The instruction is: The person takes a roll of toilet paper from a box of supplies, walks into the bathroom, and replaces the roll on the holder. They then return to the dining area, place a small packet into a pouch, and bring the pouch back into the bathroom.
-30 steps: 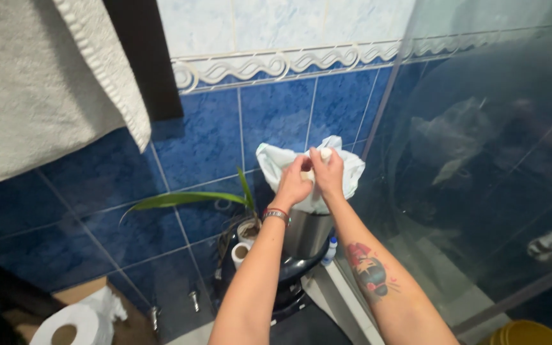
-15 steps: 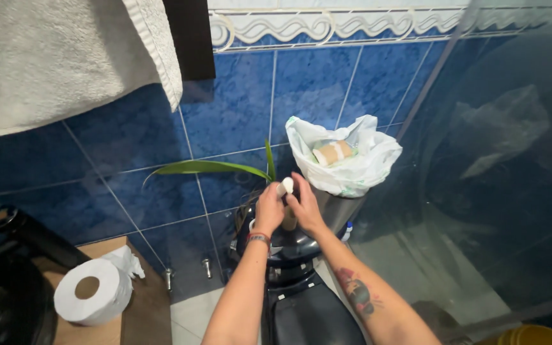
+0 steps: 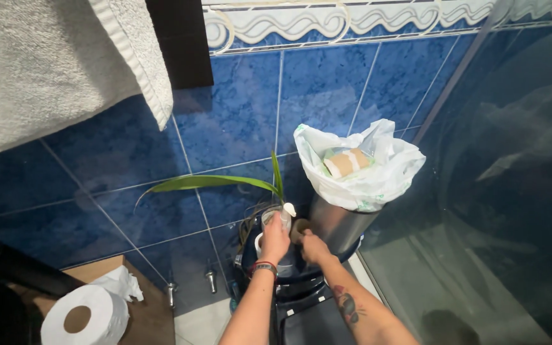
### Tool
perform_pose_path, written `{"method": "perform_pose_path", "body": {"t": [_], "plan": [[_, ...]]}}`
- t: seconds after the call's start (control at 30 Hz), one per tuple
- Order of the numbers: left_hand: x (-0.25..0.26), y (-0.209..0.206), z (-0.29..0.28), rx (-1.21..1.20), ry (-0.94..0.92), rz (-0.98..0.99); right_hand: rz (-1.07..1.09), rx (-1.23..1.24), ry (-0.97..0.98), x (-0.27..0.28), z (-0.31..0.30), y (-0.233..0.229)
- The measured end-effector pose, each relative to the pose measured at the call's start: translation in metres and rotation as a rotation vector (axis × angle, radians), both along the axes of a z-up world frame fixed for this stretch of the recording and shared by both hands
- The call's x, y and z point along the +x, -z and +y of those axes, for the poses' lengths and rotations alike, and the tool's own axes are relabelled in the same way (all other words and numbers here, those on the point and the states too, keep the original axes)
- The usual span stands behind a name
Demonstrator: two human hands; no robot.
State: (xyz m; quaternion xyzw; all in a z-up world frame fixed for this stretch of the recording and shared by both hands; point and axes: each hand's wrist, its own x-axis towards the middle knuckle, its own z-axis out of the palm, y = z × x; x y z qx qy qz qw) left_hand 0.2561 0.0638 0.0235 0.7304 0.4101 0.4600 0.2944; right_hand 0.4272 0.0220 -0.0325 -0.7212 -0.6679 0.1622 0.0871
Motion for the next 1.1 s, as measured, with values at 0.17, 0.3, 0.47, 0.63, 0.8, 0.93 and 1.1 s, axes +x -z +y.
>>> {"method": "perform_pose_path", "body": {"t": [0.17, 0.3, 0.47, 0.63, 0.8, 0.93, 1.1], "plan": [[0.003, -0.026, -0.009, -0.013, -0.013, 0.001, -0.032, 0.168, -0.036, 0.01, -0.009, -0.017], [-0.001, -0.07, -0.02, 0.042, -0.094, 0.087, -0.052, 0.314, -0.138, -0.008, -0.031, -0.105], [-0.006, -0.149, -0.044, 0.185, -0.372, -0.076, -0.061, 0.579, -0.313, -0.027, -0.047, -0.191], [0.004, -0.206, -0.042, 0.275, -0.487, -0.126, 0.116, 0.935, -0.306, -0.021, -0.048, -0.26], [0.029, -0.246, -0.038, 0.233, -0.336, 0.005, 0.462, 1.23, 0.17, 0.012, -0.053, -0.31], [0.059, -0.261, -0.019, 0.197, -0.207, 0.061, 0.425, 1.294, 0.285, 0.06, -0.045, -0.311], [0.097, -0.256, 0.023, 0.186, -0.036, 0.387, 0.423, 1.106, 0.47, 0.099, -0.024, -0.284]]}}
